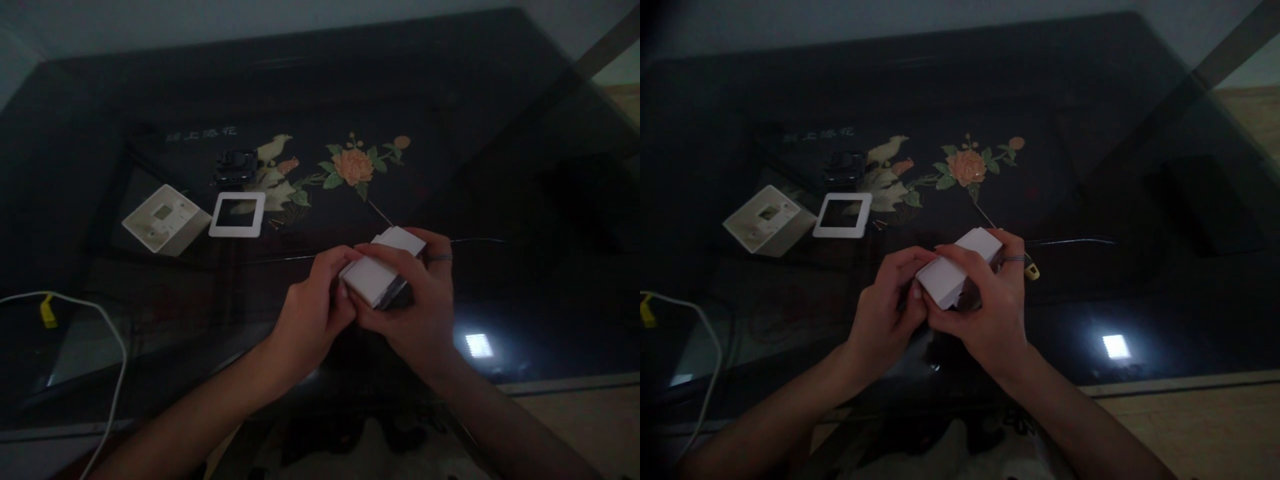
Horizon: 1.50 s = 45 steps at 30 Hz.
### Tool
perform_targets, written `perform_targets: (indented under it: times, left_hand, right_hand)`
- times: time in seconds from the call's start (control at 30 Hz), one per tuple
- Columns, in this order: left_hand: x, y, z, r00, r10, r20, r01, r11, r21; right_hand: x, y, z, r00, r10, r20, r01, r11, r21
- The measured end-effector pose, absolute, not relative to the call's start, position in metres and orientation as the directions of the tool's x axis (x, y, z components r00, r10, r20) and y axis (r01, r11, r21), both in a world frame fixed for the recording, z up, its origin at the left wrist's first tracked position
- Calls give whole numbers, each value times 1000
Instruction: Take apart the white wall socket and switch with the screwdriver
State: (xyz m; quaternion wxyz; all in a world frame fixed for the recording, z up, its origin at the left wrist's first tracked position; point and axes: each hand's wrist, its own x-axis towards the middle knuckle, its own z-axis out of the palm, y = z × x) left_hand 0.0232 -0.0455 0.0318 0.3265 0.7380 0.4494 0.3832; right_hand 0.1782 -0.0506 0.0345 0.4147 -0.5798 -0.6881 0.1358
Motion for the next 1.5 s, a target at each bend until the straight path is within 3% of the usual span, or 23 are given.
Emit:
perform_targets:
  times: [0.13,0.3,0.6,0.83,1.03,1.3,1.5]
  left_hand:
    - [21,-44,35,342,904,255,305,-363,880]
    - [17,-38,38,412,899,147,38,-178,983]
    - [18,-32,32,526,845,-102,-24,135,991]
    - [18,-31,36,461,869,-181,-87,247,965]
    - [18,-31,35,222,958,-179,-224,229,947]
    - [17,-31,32,260,959,-113,-179,162,970]
    - [14,-32,35,244,966,85,-183,-40,982]
  right_hand:
    - [181,-49,36,32,919,394,672,272,-689]
    - [188,-47,39,56,936,349,514,272,-813]
    - [194,-46,30,101,988,121,-25,124,-992]
    - [193,-46,29,71,997,39,-144,49,-988]
    - [189,-45,31,-16,1000,6,-148,3,-989]
    - [190,-48,32,-72,991,115,-44,112,-993]
    - [195,-49,39,-179,983,32,-56,22,-998]
